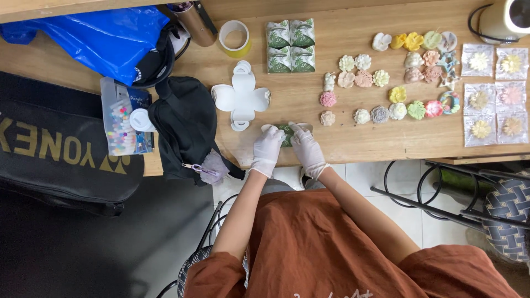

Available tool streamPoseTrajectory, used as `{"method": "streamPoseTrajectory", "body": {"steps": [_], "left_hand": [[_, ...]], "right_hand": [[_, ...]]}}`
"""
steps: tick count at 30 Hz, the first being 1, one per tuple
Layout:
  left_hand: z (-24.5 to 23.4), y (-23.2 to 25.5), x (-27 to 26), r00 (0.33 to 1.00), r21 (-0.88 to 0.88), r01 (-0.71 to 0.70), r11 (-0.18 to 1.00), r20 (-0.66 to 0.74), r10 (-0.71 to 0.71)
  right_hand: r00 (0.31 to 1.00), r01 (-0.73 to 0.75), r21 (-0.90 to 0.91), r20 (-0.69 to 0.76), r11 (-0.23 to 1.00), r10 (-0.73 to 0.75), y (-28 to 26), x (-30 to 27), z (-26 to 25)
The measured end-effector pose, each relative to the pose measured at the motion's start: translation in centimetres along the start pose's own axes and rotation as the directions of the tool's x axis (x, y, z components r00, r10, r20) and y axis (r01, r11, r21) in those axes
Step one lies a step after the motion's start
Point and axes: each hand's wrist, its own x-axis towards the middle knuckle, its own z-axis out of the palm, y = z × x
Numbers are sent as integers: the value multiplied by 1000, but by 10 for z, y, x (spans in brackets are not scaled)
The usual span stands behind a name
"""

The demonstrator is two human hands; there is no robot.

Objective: The recorder is shown folding cardboard packaging and placing finished handmade decorative items inside.

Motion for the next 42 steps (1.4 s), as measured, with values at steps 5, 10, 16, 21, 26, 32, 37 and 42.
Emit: {"method": "streamPoseTrajectory", "body": {"steps": [5, 10, 16, 21, 26, 32, 37, 42], "left_hand": [[-17, 6, 3, 999, 15, 0, 1000, 54, -1], [-84, 36, 8, 995, 44, 75, 996, 60, -78], [-32, -10, -34, 954, -103, 273, 956, -101, -283], [-48, 8, -18, 967, -216, 244, 945, 135, -218], [-49, 7, -8, 982, -100, 109, 989, 164, -91], [-47, 8, 0, 973, -3, 32, 999, 227, -31], [1, -4, -9, 965, 0, 56, 998, 258, -54], [3, 4, -6, 978, -136, 87, 987, 202, -58]], "right_hand": [[997, -77, -51, 13, 996, 78, 0, -5, 3], [991, -134, -44, 13, 990, 135, 7, -8, 7], [1000, -19, -17, -6, 1000, 19, 16, -9, 8], [1000, -5, -67, 17, 998, 7, 27, -7, 11], [1000, -14, -65, 17, 998, 15, 30, -7, 10], [997, -47, -153, 58, 987, 56, 24, -4, 9], [996, -16, -184, 87, 983, 33, 27, -9, 9], [984, -15, -269, 170, 963, 62, 71, -20, 26]]}}
